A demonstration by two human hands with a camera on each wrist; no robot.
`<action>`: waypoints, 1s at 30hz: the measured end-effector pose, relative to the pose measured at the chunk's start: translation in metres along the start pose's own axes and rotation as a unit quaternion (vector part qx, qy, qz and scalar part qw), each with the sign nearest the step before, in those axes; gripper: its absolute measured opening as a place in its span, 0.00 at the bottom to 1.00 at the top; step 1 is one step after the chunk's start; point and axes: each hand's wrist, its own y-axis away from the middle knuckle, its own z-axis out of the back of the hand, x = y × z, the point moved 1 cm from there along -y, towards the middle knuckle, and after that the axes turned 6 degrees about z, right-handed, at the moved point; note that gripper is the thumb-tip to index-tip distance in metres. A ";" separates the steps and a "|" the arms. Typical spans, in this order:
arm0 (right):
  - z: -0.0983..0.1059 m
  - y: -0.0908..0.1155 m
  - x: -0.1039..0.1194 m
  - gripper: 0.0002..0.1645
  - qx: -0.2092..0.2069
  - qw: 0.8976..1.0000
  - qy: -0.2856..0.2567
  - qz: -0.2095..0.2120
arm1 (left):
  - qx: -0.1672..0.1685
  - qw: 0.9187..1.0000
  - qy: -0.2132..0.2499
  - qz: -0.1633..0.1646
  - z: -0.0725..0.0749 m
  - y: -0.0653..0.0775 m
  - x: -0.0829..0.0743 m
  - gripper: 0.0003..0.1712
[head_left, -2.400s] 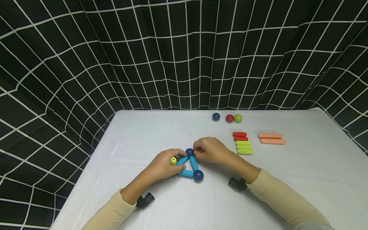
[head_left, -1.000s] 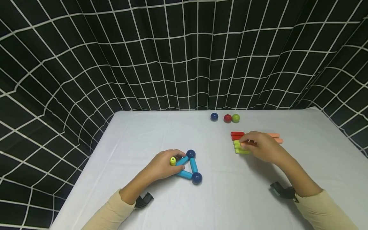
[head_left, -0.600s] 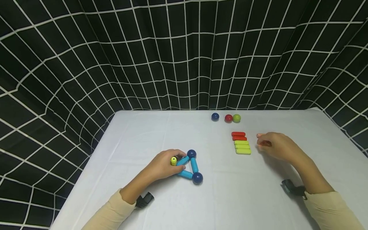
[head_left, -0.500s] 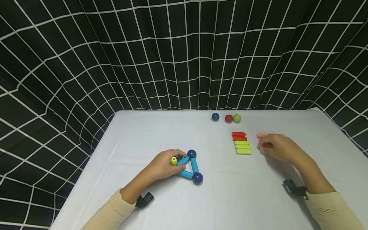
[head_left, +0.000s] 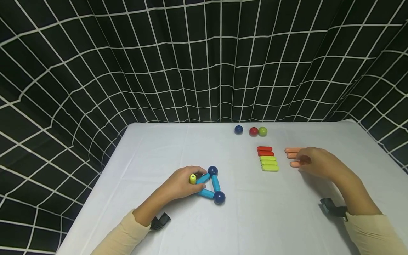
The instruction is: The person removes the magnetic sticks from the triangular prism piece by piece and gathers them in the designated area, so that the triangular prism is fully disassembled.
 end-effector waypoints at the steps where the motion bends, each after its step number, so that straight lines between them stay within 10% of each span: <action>1: 0.002 0.001 -0.002 0.25 0.001 1.000 0.002 -0.010 | 0.003 1.000 0.000 0.000 0.000 0.000 0.000 0.22; 30: 0.001 -0.004 0.001 0.14 -0.053 0.997 0.058 0.027 | 0.142 0.986 0.057 -0.068 0.027 -0.003 0.032 0.12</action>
